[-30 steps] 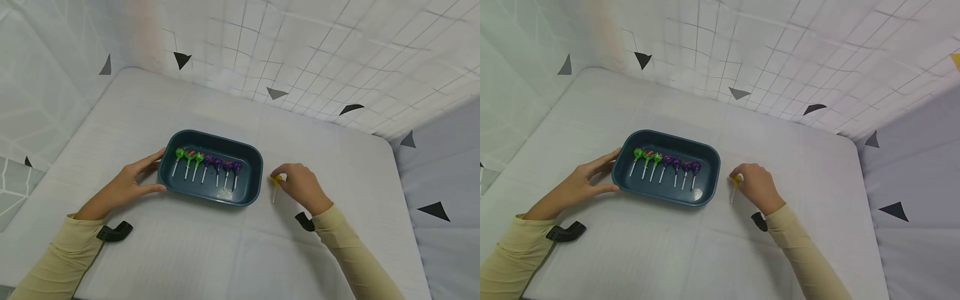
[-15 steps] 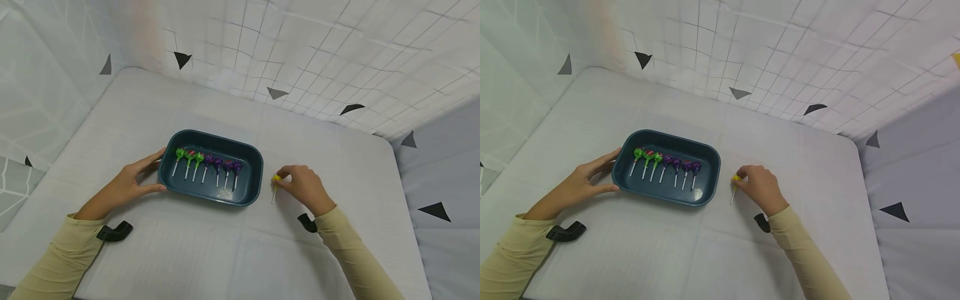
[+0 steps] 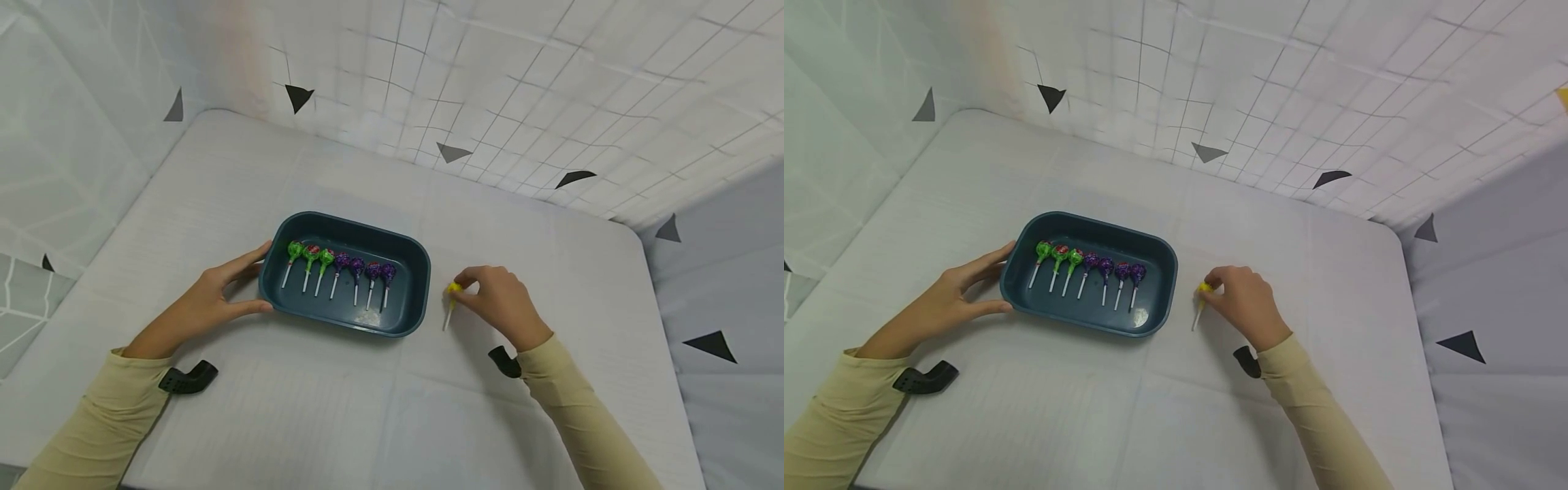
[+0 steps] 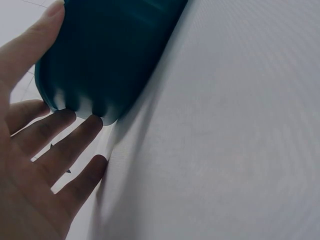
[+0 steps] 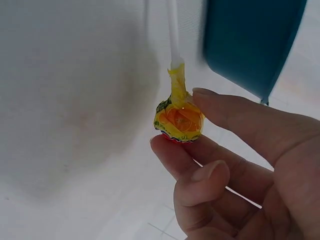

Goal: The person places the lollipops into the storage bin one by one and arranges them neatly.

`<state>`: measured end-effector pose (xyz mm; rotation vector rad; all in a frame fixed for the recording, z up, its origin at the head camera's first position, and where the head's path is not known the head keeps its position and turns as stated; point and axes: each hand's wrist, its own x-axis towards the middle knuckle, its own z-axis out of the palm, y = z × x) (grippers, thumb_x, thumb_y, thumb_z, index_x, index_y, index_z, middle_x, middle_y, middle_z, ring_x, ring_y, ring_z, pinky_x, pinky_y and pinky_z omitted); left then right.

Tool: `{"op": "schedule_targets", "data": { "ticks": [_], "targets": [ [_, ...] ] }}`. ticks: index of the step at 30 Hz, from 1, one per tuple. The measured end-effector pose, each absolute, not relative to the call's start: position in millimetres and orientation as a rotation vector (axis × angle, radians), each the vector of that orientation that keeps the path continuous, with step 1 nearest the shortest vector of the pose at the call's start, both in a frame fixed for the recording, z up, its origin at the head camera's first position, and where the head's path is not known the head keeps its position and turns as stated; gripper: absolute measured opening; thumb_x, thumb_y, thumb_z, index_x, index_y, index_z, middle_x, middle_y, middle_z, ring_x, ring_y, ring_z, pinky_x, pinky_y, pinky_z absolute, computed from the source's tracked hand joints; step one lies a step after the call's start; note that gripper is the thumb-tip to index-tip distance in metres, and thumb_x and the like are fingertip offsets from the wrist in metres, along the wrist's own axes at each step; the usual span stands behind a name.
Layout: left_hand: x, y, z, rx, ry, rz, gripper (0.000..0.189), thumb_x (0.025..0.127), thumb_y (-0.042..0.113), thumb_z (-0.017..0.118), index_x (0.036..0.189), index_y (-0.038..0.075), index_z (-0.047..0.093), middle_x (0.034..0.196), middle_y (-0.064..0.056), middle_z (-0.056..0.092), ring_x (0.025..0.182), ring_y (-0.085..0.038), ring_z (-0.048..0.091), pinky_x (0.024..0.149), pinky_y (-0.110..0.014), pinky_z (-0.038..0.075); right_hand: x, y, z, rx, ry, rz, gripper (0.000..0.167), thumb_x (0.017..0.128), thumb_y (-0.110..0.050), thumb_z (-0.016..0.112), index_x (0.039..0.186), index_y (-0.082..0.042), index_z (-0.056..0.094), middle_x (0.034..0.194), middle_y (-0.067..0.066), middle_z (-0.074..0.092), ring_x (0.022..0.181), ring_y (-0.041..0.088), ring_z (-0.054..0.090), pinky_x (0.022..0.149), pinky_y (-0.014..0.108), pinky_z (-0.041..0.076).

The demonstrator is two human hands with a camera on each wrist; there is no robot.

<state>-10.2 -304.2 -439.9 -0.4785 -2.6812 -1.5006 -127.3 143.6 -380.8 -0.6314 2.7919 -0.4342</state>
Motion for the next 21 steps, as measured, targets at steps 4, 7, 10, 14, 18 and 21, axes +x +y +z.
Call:
{"op": "schedule_targets", "data": {
  "ticks": [4,7,10,14,18,21],
  "targets": [
    [-10,-304,-440,-0.484,-2.679,-1.5,0.106,0.075,0.003,0.091,0.163,0.018,0.034,0.165,-0.014,0.04,0.135,0.013,0.045,0.11,-0.003,0.037,-128,142,-373,-0.635,2.799,-0.442,0.021,0.09,-0.021,0.08,0.106,-0.007,0.081,0.099,0.01,0.081,0.064,0.021,0.064,0.052,0.028,0.042],
    [-10,-304,-440,-0.488,-2.68,-1.494,0.106,0.075,0.003,0.091,0.163,0.017,0.034,0.165,-0.015,0.039,0.135,0.013,0.045,0.11,-0.003,0.038,-129,140,-367,-0.632,2.793,-0.455,0.022,0.09,-0.022,0.08,0.107,-0.008,0.081,0.1,0.01,0.081,0.054,0.015,0.054,0.05,0.028,0.04],
    [-10,-303,-439,-0.488,-2.682,-1.49,0.106,0.075,0.003,0.091,0.163,0.016,0.034,0.164,-0.016,0.04,0.135,0.013,0.045,0.11,-0.003,0.038,-130,139,-363,-0.636,2.794,-0.46,0.021,0.09,-0.023,0.08,0.106,-0.009,0.081,0.099,0.009,0.081,0.053,0.013,0.051,0.052,0.027,0.042],
    [-10,-303,-439,-0.487,-2.682,-1.493,0.106,0.075,0.003,0.091,0.163,0.015,0.034,0.164,-0.016,0.04,0.135,0.014,0.045,0.11,-0.003,0.037,-131,138,-357,-0.656,2.804,-0.461,0.021,0.09,-0.023,0.08,0.106,-0.01,0.081,0.099,0.008,0.081,0.052,0.013,0.05,0.052,0.027,0.042],
    [-10,-303,-439,-0.481,-2.686,-1.492,0.106,0.075,0.002,0.091,0.163,0.015,0.034,0.164,-0.017,0.04,0.135,0.014,0.044,0.11,-0.003,0.037,-133,136,-351,-0.67,2.812,-0.462,0.021,0.09,-0.024,0.08,0.106,-0.01,0.08,0.098,0.008,0.081,0.053,0.015,0.048,0.052,0.028,0.042],
    [-10,-303,-438,-0.468,-2.693,-1.492,0.105,0.075,0.003,0.091,0.163,0.015,0.034,0.164,-0.016,0.04,0.134,0.015,0.043,0.11,-0.002,0.036,-134,133,-346,-0.671,2.815,-0.461,0.021,0.091,-0.026,0.079,0.106,-0.011,0.081,0.099,0.007,0.08,0.054,0.016,0.05,0.053,0.028,0.043]
  ]
}}
